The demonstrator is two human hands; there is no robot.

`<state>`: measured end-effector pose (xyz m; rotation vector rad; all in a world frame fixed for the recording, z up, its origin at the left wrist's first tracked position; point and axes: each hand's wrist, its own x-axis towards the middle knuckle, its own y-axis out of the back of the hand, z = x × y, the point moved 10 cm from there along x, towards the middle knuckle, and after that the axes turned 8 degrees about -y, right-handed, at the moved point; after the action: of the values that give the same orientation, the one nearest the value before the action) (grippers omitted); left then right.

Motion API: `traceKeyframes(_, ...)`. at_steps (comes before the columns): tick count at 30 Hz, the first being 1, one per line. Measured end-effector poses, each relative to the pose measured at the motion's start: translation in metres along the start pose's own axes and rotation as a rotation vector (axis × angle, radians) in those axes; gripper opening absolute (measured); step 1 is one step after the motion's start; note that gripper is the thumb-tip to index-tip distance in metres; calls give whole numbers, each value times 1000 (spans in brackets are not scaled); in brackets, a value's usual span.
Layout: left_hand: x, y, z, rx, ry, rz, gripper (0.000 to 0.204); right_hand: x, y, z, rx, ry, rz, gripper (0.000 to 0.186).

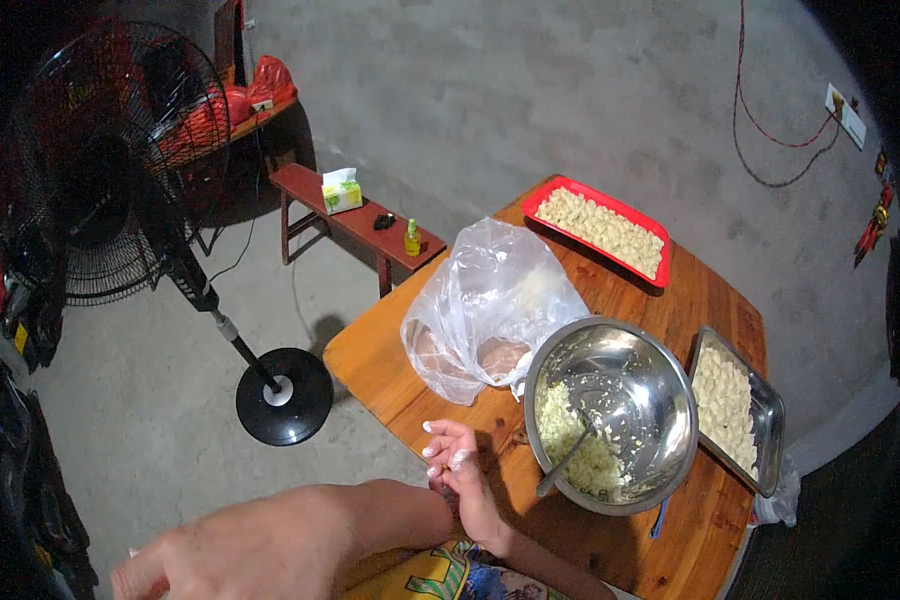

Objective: Manually wrapping dumplings and arranging them onto a tray for storage or cooking.

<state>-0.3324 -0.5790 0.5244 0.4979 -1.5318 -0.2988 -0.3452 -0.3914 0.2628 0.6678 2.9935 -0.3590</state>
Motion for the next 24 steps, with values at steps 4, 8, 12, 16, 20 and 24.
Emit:
traceKeyframes(4,-1,1,-2,17,10,3,32,1,-4,6,-100,74,-13,59)
traceKeyframes(8,2,-1,-4,31,24,11,32,-9,-13,-3,-44,71,-42,62)
traceKeyframes(12,-4,6,-2,33,5,30,32,-14,-7,-7,67,19,-49,62)
traceKeyframes(16,4,7,-6,27,14,34,31,-9,-6,0,37,-72,3,59)
traceKeyframes(20,11,6,-13,42,37,34,31,-8,-5,4,84,-55,140,47)
traceKeyframes(24,17,5,-14,56,24,31,30,-19,-14,-6,51,5,34,52)
